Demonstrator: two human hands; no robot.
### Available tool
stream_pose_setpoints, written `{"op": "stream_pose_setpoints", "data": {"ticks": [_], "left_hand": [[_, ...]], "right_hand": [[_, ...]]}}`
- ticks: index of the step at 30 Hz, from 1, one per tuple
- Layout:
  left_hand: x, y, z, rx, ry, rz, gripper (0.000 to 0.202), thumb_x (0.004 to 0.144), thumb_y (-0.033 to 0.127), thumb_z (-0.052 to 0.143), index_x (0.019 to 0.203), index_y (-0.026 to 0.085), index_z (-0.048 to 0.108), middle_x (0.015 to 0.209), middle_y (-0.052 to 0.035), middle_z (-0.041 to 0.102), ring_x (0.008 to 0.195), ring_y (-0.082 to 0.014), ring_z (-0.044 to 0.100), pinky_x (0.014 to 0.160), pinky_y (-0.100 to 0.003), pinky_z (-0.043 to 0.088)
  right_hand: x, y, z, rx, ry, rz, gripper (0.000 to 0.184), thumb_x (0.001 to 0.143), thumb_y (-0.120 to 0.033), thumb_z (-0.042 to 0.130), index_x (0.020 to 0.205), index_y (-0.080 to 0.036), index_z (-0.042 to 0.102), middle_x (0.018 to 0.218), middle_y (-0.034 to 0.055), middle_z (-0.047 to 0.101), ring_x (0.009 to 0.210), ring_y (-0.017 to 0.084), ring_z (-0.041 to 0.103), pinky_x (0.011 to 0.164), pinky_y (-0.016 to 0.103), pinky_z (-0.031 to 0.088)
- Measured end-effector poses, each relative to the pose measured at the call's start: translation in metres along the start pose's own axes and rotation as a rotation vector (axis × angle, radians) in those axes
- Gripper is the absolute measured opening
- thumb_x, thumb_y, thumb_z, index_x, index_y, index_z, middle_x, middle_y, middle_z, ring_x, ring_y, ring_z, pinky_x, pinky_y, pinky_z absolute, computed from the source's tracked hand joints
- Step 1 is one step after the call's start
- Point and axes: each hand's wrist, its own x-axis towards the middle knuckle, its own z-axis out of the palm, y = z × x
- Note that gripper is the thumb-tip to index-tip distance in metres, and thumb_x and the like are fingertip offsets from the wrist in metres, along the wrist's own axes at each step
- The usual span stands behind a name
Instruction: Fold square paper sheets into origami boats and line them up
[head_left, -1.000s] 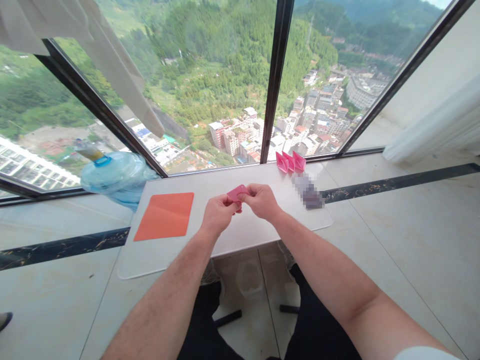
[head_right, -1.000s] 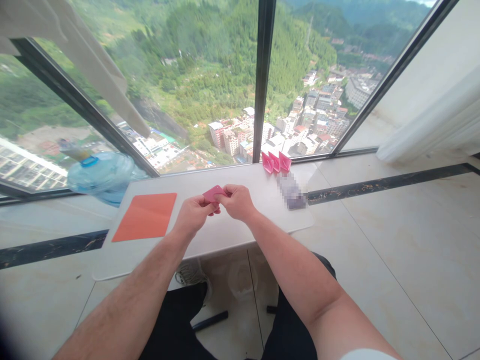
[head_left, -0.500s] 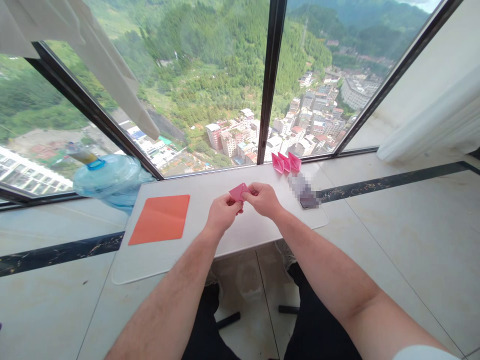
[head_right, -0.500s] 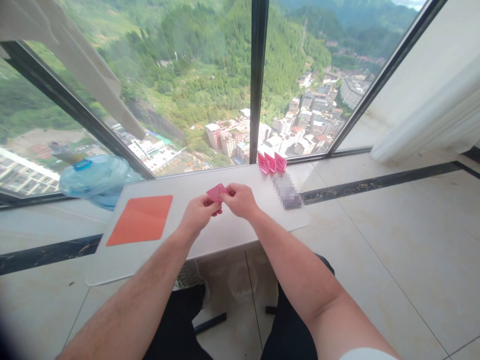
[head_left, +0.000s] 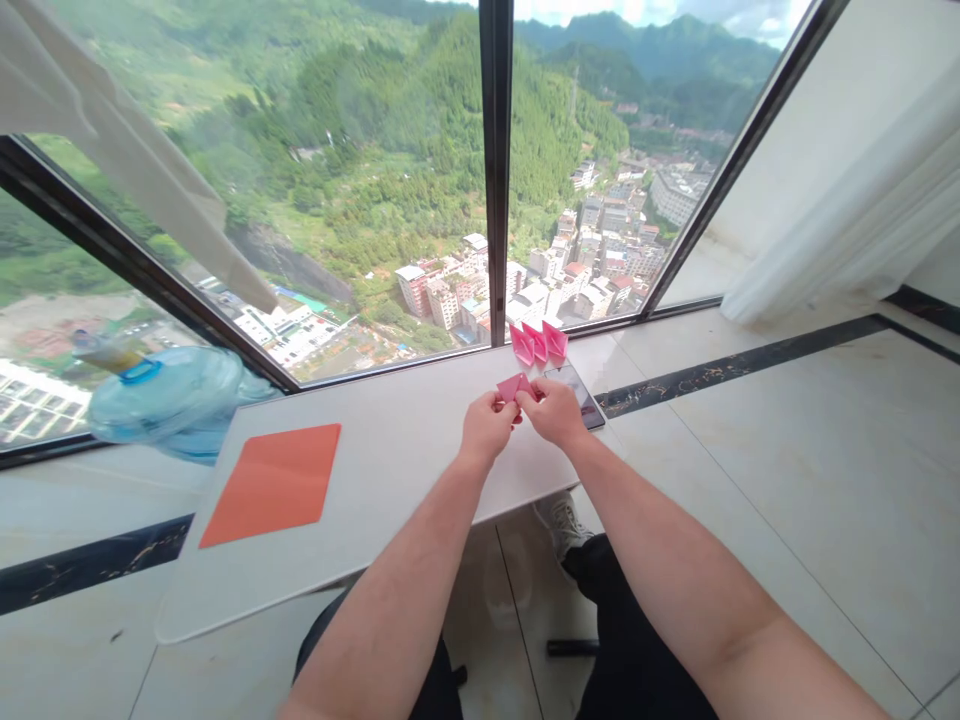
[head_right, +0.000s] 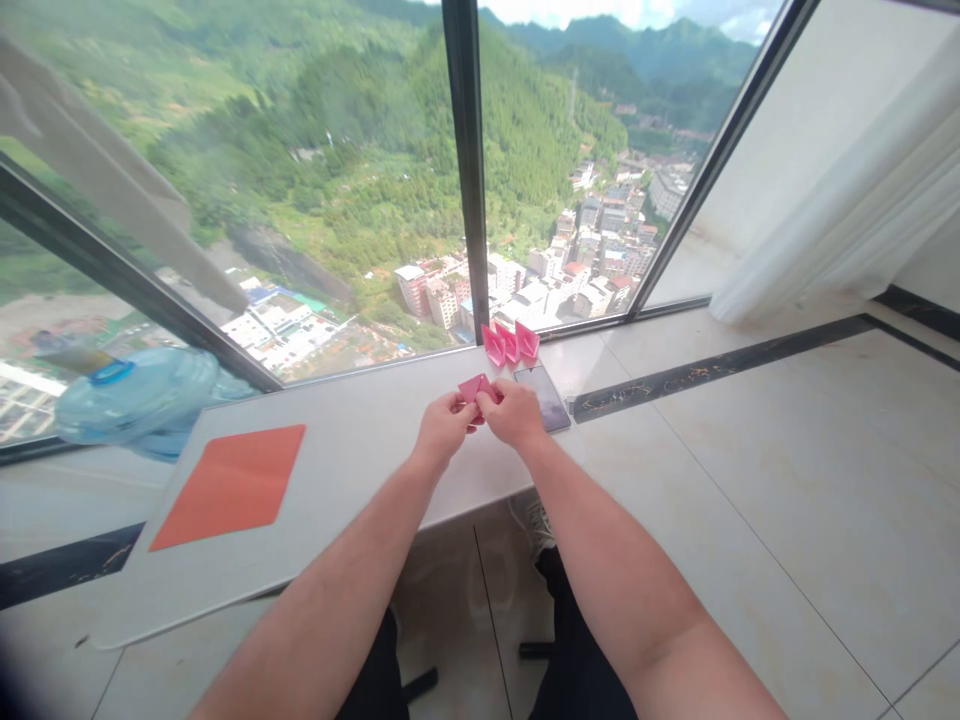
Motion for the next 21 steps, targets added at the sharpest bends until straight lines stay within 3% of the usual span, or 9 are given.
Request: {"op": "stream_pose_setpoints", "data": {"ticks": [5, 9, 12, 16, 18, 21], "left_hand": [[0.011, -0.007, 0.025, 0.003, -0.021, -0.026, 0.011, 0.076, 0.021, 0.066, 0.086, 0.017, 0.067, 0.075, -0.0044, 0.071, 0.070, -0.0183, 0.070, 0.061, -0.028, 0.054], [0.015, -0.008, 0.027, 0.009, -0.034, -0.026, 0.010, 0.077, 0.021, 0.065, 0.086, 0.017, 0.067, 0.074, -0.0045, 0.071, 0.069, -0.0179, 0.070, 0.062, -0.028, 0.054], [0.013, -0.006, 0.019, 0.026, -0.005, 0.015, 0.028, 0.075, 0.020, 0.066, 0.103, 0.017, 0.068, 0.070, -0.0022, 0.071, 0.066, -0.0180, 0.069, 0.063, -0.029, 0.055], [0.002, -0.001, -0.002, 0.101, 0.072, 0.098, 0.066, 0.076, 0.020, 0.065, 0.141, 0.023, 0.050, 0.072, 0.0015, 0.071, 0.067, -0.0177, 0.069, 0.068, -0.030, 0.055], [-0.005, 0.003, -0.014, 0.181, 0.092, 0.165, 0.061, 0.078, 0.021, 0.064, 0.138, 0.026, 0.054, 0.075, 0.0016, 0.072, 0.070, -0.0172, 0.068, 0.072, -0.030, 0.054], [-0.015, 0.009, -0.035, 0.294, 0.175, 0.290, 0.041, 0.077, 0.019, 0.063, 0.117, 0.026, 0.068, 0.090, -0.0005, 0.074, 0.079, -0.0172, 0.068, 0.080, -0.029, 0.052]], "right_hand": [[0.008, 0.018, -0.006, 0.000, -0.002, 0.092, 0.031, 0.078, -0.037, 0.058, 0.056, -0.023, 0.041, 0.055, -0.0036, 0.049, 0.058, 0.015, 0.044, 0.059, 0.029, 0.032], [0.007, 0.014, -0.006, 0.005, 0.008, 0.093, 0.033, 0.077, -0.037, 0.059, 0.055, -0.023, 0.038, 0.055, -0.0031, 0.048, 0.057, 0.015, 0.042, 0.057, 0.029, 0.031], [0.003, 0.002, -0.004, 0.005, 0.024, 0.029, 0.035, 0.078, -0.037, 0.060, 0.055, -0.023, 0.037, 0.055, -0.0024, 0.048, 0.057, 0.014, 0.041, 0.057, 0.030, 0.031], [-0.003, -0.016, 0.002, 0.069, 0.006, 0.002, 0.034, 0.079, -0.037, 0.059, 0.055, -0.023, 0.039, 0.055, -0.0024, 0.048, 0.058, 0.014, 0.042, 0.058, 0.029, 0.032], [-0.005, -0.023, 0.007, 0.105, -0.027, -0.008, 0.032, 0.079, -0.036, 0.059, 0.056, -0.022, 0.042, 0.054, -0.0028, 0.048, 0.059, 0.014, 0.042, 0.057, 0.028, 0.032], [-0.009, -0.034, 0.017, 0.159, -0.069, -0.016, 0.030, 0.079, -0.037, 0.060, 0.057, -0.021, 0.048, 0.054, -0.0037, 0.047, 0.059, 0.013, 0.041, 0.057, 0.027, 0.032]]}}
